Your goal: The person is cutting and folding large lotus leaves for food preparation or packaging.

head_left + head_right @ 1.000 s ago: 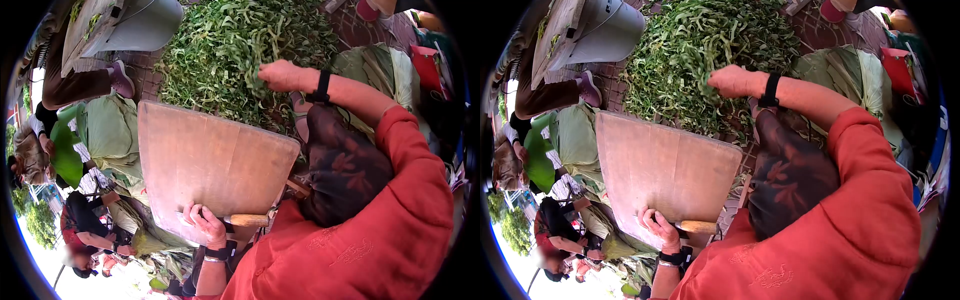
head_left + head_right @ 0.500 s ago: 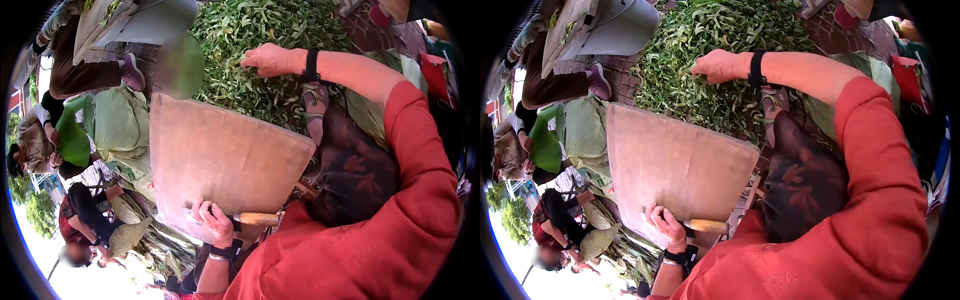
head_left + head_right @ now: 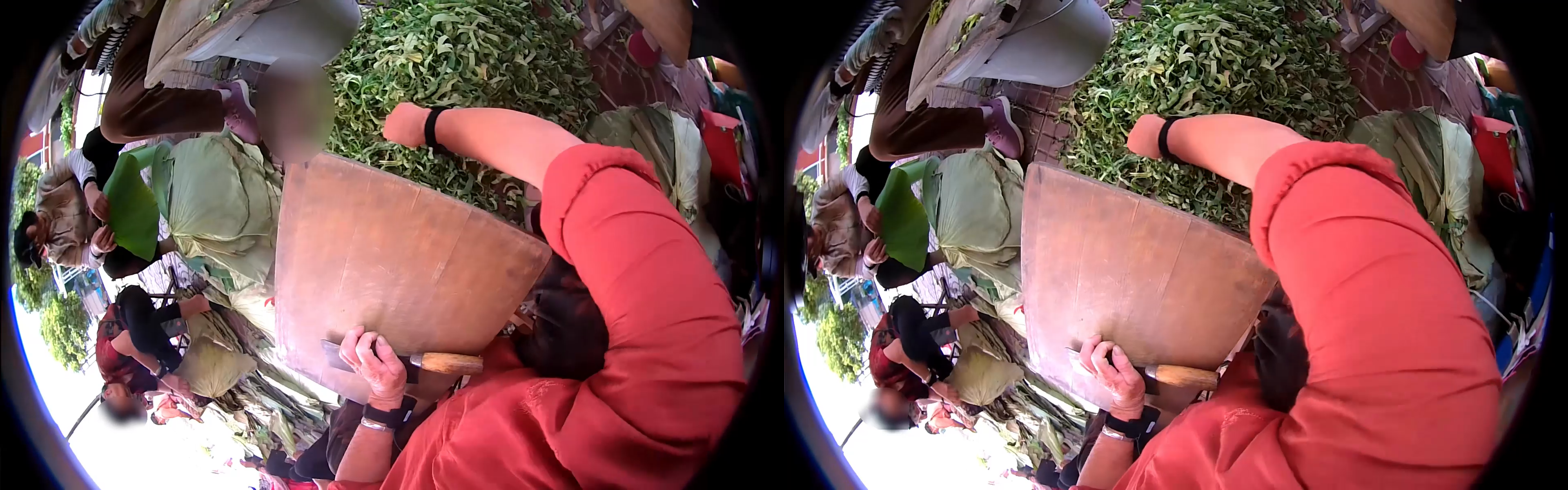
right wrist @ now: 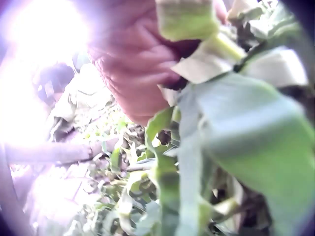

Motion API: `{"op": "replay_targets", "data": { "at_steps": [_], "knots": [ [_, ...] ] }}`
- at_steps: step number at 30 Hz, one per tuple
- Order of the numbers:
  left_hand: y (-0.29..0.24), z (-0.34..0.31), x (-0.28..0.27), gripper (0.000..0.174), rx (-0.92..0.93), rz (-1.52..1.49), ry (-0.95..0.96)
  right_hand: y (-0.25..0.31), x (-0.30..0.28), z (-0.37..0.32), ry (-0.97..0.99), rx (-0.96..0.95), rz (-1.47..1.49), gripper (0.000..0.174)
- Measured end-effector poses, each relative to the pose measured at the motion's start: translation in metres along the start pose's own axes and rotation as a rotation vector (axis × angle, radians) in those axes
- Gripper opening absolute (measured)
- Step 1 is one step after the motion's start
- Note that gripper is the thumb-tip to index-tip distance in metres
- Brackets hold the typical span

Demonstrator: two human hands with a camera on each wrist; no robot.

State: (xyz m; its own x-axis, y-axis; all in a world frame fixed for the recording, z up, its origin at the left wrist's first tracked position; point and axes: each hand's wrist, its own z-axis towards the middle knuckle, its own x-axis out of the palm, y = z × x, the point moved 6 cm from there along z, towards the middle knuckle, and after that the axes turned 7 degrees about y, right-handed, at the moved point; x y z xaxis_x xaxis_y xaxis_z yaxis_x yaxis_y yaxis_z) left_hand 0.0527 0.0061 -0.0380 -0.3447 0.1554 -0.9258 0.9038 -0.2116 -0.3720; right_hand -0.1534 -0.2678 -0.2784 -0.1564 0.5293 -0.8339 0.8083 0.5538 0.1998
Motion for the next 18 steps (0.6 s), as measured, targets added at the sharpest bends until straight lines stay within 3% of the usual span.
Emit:
{"op": "replay_targets", "data": {
  "at_steps": [2,4,6,7,9,11,14,15,17,18],
  "knots": [
    [0.002,-0.001,-0.001,0.017,0.019,0.01,-0.038,-0.024,-0.03,-0.034,-0.128,-0.003,0.365,0.022],
    [0.002,-0.002,0.0,0.016,0.017,0.0,-0.044,-0.049,-0.072,-0.086,-0.08,0.037,0.922,0.026],
    [0.0,-0.002,-0.002,0.016,-0.002,-0.003,-0.032,-0.08,-0.089,-0.129,-0.309,-0.174,1.462,0.037],
    [-0.001,0.0,-0.002,0.016,-0.001,-0.004,-0.029,-0.086,-0.099,-0.156,-0.435,-0.167,1.513,0.043],
    [0.0,0.0,0.0,0.013,-0.015,-0.025,-0.023,-0.11,-0.093,-0.181,-0.486,-0.034,1.352,0.056],
    [0.001,-0.002,0.001,0.012,-0.015,-0.021,-0.016,-0.13,-0.074,-0.186,-0.559,0.227,1.078,0.063],
    [0.0,-0.002,0.002,0.012,-0.035,-0.024,-0.017,-0.13,-0.075,-0.202,-0.568,-0.113,1.823,0.053],
    [-0.001,-0.001,0.001,0.012,-0.037,-0.014,-0.001,-0.145,-0.058,-0.196,-0.566,-0.17,1.745,0.06],
    [0.0,-0.002,0.002,0.012,-0.022,-0.007,-0.006,-0.164,-0.053,-0.187,-0.58,0.087,1.011,0.065],
    [0.002,-0.002,0.002,0.012,-0.017,-0.003,-0.008,-0.161,-0.056,-0.185,-0.39,0.328,0.86,0.067]
  ]
}}
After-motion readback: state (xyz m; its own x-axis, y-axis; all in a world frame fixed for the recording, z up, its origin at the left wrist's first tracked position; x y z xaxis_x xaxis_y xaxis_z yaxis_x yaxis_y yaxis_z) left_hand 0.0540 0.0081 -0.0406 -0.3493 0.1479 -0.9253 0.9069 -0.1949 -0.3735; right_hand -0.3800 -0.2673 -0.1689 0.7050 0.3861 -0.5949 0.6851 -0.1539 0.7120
